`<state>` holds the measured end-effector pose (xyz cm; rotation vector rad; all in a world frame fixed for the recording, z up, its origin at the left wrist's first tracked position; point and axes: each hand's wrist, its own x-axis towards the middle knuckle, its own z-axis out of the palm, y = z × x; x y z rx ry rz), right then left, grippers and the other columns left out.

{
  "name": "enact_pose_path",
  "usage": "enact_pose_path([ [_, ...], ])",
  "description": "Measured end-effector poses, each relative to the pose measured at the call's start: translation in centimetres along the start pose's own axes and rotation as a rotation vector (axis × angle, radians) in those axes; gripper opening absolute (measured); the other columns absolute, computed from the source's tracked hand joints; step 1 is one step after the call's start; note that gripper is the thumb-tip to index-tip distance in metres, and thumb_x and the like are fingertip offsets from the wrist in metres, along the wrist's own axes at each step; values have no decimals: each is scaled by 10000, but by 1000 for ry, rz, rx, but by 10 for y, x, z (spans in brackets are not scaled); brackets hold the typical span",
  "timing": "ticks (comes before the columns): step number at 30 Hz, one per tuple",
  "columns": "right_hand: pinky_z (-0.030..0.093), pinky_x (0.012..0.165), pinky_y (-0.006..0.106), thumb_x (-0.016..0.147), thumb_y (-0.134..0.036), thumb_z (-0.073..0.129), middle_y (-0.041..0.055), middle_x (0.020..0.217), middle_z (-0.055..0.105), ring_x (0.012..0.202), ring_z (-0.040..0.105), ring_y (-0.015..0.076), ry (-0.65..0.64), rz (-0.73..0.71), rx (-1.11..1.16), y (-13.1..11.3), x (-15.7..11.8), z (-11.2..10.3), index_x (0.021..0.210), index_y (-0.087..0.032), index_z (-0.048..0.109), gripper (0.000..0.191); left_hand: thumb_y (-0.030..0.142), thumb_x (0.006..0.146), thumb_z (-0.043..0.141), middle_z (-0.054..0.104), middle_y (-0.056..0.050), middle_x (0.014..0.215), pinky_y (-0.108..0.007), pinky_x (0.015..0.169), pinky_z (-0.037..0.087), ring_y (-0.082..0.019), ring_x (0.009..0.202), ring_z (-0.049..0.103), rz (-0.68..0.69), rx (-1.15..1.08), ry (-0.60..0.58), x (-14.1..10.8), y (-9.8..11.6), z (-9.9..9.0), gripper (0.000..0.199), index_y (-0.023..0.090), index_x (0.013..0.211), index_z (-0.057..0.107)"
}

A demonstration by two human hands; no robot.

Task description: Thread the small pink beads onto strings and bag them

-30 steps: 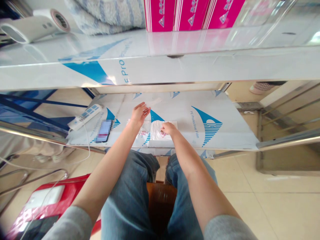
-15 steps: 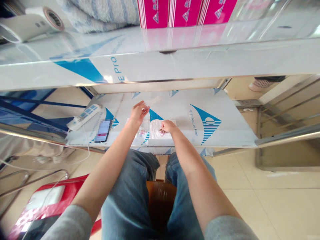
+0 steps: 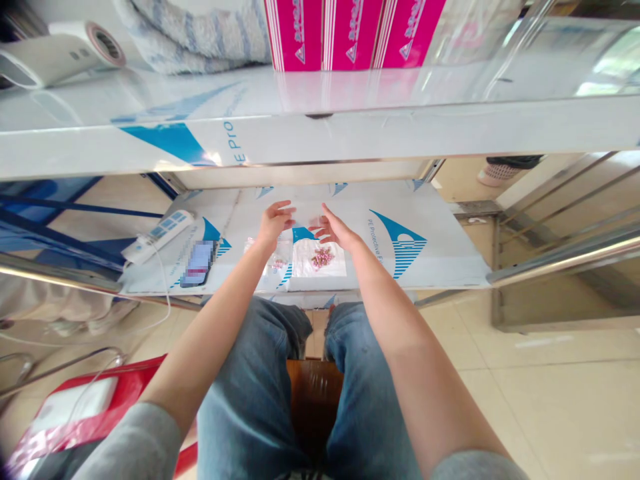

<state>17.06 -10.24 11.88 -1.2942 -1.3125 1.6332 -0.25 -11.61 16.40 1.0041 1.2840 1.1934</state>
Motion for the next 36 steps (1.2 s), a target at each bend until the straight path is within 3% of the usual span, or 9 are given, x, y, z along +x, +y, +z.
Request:
enact_pose_path([
  [4, 465, 528, 202, 772, -491, 584, 59, 816, 673, 628, 584, 108, 22, -56, 38, -12, -12, -1, 829, -168, 631, 332, 110, 670, 553, 672, -69, 917, -205, 571, 439, -64, 552, 550, -4, 54, 15, 3, -4, 4, 483, 147, 1150, 521],
  [8, 459, 524, 186, 742, -358, 645, 55, 829, 670, 636, 566, 93, 87, -70, -18, -13, -16, -2, 802, -161, 638, 207, 241, 746, 546, 678, -75, 832, -195, 542, 413, -82, 581, 566, -31, 96, 53, 5, -6, 5, 233, 126, 939, 610],
  [12, 455, 525, 187, 725, -358, 652, 61, 792, 660, 636, 561, 98, 92, -71, -72, -14, -17, -4, 763, -148, 644, 213, 284, 757, 560, 674, -69, 766, -211, 580, 429, -90, 598, 575, 2, 128, 49, 7, -8, 4, 162, 133, 747, 619],
  [22, 430, 525, 191, 744, -416, 618, 42, 732, 636, 623, 548, 94, 69, -126, -89, -12, -13, -8, 759, -148, 644, 270, 279, 701, 629, 624, -24, 585, -200, 541, 404, -74, 491, 506, 118, 178, 59, 16, -16, -7, 152, 135, 668, 594],
  [31, 435, 534, 197, 785, -391, 584, 23, 628, 582, 600, 534, 99, -10, -133, -234, -17, -16, -3, 671, -159, 576, 259, 351, 701, 637, 638, -29, 608, -195, 533, 387, -70, 491, 498, 134, 220, 26, 21, -20, -21, 228, 144, 618, 591],
  [36, 416, 489, 171, 812, -506, 513, 11, 637, 552, 568, 518, 85, 92, -185, -209, -15, -12, -1, 669, -172, 494, 363, 381, 659, 675, 673, -53, 702, -204, 551, 410, -73, 527, 530, 82, 181, -102, 21, -20, -31, 246, 141, 685, 628],
])
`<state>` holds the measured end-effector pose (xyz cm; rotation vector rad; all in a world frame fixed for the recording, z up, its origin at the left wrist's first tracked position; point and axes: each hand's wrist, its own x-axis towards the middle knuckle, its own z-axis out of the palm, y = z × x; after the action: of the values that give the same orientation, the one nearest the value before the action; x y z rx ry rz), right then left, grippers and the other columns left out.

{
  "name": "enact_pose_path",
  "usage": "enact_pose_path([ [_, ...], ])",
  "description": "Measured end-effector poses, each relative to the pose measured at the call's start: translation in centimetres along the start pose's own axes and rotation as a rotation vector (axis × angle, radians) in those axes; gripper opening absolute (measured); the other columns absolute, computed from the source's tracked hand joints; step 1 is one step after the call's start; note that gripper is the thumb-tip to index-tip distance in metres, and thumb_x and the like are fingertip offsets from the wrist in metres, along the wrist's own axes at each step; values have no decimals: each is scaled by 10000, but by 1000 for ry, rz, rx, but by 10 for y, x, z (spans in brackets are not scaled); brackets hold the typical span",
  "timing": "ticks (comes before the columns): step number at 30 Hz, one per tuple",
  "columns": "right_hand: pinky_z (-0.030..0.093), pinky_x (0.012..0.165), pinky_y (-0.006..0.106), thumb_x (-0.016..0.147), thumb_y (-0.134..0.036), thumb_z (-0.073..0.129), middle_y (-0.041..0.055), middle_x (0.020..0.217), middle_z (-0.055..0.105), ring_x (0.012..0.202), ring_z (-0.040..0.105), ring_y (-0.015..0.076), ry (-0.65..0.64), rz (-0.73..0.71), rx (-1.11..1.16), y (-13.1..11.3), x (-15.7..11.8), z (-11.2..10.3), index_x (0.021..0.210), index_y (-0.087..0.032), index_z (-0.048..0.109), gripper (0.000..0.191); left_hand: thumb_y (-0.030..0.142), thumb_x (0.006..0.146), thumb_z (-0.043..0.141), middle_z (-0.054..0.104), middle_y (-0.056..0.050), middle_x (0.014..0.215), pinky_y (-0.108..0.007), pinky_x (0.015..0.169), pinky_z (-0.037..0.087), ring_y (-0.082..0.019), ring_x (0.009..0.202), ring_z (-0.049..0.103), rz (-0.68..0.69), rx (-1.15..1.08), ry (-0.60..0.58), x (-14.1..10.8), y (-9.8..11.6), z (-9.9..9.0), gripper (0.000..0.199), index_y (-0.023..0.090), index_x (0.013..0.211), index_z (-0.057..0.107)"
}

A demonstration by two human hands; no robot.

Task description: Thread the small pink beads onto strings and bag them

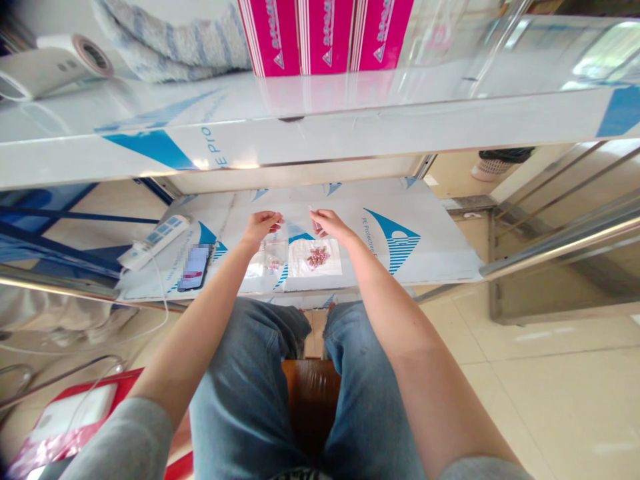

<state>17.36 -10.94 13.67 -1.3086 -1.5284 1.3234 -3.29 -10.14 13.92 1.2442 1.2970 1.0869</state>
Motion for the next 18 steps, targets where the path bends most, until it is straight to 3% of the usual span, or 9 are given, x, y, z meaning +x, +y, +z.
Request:
enact_pose_path([
  [6, 412, 488, 179, 822, -579, 450, -14, 586, 521, 514, 506, 80, 104, -33, -17, 3, 3, 7, 700, -191, 436, 408, 304, 568, 734, 674, -51, 701, -220, 605, 430, -100, 613, 572, -47, 28, -119, -4, -2, -10, 274, 146, 773, 642],
  [9, 379, 467, 184, 814, -575, 470, -34, 519, 469, 463, 461, 76, 54, -80, -117, 6, 6, 14, 679, -197, 427, 404, 281, 574, 729, 673, -45, 728, -204, 575, 405, -108, 649, 575, -8, 103, -102, -8, -3, -15, 348, 157, 885, 632],
  [12, 341, 448, 193, 812, -557, 486, -44, 490, 432, 435, 418, 75, -47, -123, -210, 6, 10, 26, 678, -193, 455, 389, 275, 597, 710, 677, -44, 781, -198, 576, 396, -114, 690, 588, 28, 107, -192, -12, -5, -22, 439, 172, 1006, 588],
  [15, 340, 453, 192, 815, -527, 496, -36, 525, 458, 456, 430, 79, -121, -148, -234, 1, 12, 43, 729, -183, 502, 355, 229, 585, 698, 673, -40, 757, -206, 592, 400, -114, 675, 593, 32, 103, -298, -12, -9, -30, 410, 163, 969, 572],
  [18, 361, 485, 188, 831, -478, 493, -7, 653, 549, 519, 485, 84, -112, -153, -275, -3, 14, 54, 791, -183, 520, 298, 197, 577, 682, 659, -22, 715, -208, 582, 401, -103, 624, 583, 2, 130, -262, -10, -18, -43, 326, 167, 874, 552],
])
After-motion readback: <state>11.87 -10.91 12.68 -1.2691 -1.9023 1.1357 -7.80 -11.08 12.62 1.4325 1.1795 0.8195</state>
